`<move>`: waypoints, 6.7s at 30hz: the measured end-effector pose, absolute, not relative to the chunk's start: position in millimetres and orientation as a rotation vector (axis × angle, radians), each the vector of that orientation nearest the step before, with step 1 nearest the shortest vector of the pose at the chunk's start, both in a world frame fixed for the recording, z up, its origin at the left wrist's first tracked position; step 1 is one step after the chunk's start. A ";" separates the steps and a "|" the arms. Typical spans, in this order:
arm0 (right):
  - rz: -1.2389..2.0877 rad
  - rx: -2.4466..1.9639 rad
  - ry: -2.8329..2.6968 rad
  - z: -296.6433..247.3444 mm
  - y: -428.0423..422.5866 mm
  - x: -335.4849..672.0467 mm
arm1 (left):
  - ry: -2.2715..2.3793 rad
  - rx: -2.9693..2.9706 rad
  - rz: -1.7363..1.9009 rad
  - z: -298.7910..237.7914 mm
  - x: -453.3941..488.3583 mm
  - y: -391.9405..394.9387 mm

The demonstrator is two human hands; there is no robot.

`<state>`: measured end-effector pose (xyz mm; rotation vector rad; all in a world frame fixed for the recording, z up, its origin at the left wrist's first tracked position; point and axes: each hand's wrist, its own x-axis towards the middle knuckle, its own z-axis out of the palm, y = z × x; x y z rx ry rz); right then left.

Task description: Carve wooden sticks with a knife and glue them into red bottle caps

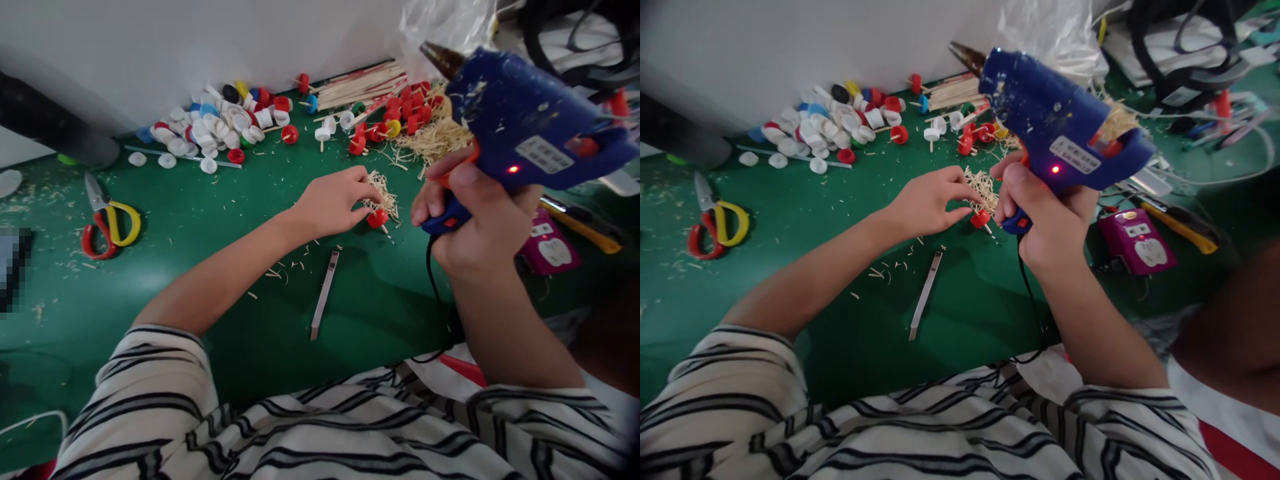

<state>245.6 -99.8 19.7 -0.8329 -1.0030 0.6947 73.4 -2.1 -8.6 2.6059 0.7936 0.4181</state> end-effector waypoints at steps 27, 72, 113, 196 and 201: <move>0.750 -0.939 -1.013 12.8 -94.2 247.7 | 1.089 1.897 0.891 -20.9 48.1 81.4; 0.798 -0.948 -1.099 7.0 -98.9 251.1 | 1.631 2.437 0.574 -32.0 58.9 78.1; -0.302 -1.955 -2.402 11.5 -228.2 335.3 | 1.666 2.589 0.562 -19.0 -132.4 -152.6; 0.268 -1.355 -2.459 -11.1 -118.8 230.5 | 1.617 2.504 0.512 -13.0 -152.2 -108.4; 0.290 -1.335 -2.452 -10.9 -119.7 229.0 | 1.615 2.490 0.443 6.8 -127.8 -56.0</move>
